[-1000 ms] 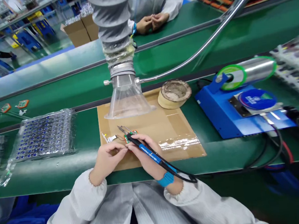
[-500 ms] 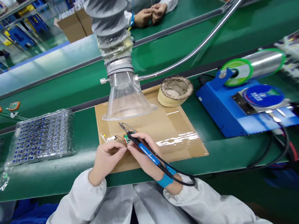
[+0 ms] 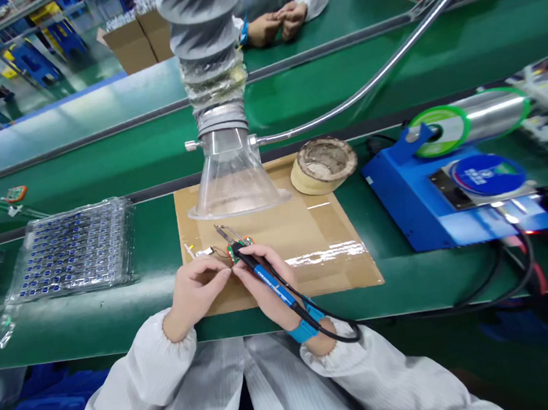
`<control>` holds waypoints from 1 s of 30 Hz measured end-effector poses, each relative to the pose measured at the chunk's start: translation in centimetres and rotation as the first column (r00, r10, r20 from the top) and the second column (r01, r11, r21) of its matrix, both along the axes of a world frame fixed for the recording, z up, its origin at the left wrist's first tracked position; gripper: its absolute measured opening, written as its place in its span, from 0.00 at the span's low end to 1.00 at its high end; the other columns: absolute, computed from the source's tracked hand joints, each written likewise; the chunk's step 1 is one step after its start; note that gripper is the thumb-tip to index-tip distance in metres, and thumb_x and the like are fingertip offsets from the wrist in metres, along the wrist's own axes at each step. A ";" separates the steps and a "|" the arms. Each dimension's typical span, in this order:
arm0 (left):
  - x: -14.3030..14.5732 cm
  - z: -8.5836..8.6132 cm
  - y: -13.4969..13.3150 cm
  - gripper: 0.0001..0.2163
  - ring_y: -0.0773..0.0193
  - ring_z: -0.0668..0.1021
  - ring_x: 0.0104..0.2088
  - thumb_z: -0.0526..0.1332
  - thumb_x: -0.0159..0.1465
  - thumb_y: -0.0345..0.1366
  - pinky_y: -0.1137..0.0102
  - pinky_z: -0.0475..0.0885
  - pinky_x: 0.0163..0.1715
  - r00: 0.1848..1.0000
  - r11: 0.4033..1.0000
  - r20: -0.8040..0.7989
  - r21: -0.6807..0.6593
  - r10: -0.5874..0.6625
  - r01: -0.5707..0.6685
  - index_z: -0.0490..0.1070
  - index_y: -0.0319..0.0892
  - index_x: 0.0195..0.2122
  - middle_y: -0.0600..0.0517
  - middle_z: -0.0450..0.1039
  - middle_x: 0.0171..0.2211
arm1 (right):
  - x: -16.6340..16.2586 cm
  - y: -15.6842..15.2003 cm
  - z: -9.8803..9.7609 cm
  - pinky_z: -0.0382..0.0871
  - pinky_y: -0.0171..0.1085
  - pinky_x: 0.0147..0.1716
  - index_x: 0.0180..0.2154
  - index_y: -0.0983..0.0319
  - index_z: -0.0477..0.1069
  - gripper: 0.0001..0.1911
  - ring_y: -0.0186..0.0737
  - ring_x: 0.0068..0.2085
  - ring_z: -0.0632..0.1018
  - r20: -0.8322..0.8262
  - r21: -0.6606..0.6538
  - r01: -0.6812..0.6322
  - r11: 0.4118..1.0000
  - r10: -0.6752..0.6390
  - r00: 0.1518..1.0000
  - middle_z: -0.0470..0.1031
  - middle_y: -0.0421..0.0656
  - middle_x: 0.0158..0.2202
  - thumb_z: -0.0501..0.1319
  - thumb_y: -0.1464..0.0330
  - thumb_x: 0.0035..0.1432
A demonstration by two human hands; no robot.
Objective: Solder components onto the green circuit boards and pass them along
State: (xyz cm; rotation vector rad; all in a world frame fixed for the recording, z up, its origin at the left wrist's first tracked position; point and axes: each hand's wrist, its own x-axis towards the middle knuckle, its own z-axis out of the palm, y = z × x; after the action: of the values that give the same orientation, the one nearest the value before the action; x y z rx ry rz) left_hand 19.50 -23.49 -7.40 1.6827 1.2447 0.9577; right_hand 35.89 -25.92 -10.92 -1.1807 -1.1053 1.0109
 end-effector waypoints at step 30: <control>-0.7 -0.8 3.9 0.09 0.56 0.74 0.42 0.66 0.60 0.27 0.58 0.63 0.46 0.868 0.988 -0.474 -0.029 -0.148 0.153 0.72 0.42 0.24 0.52 0.79 0.34 | 4.6 -2.4 -0.7 0.78 0.38 0.35 0.40 0.56 0.77 0.06 0.41 0.34 0.82 0.439 0.207 0.070 0.976 -0.157 0.885 0.81 0.41 0.34 0.67 0.69 0.59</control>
State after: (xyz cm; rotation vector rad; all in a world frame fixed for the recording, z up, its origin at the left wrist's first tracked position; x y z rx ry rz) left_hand 18.75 -19.55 -8.16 2.0669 1.3888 0.4630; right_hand 40.48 -28.33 -11.67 -1.3471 -1.4425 0.5323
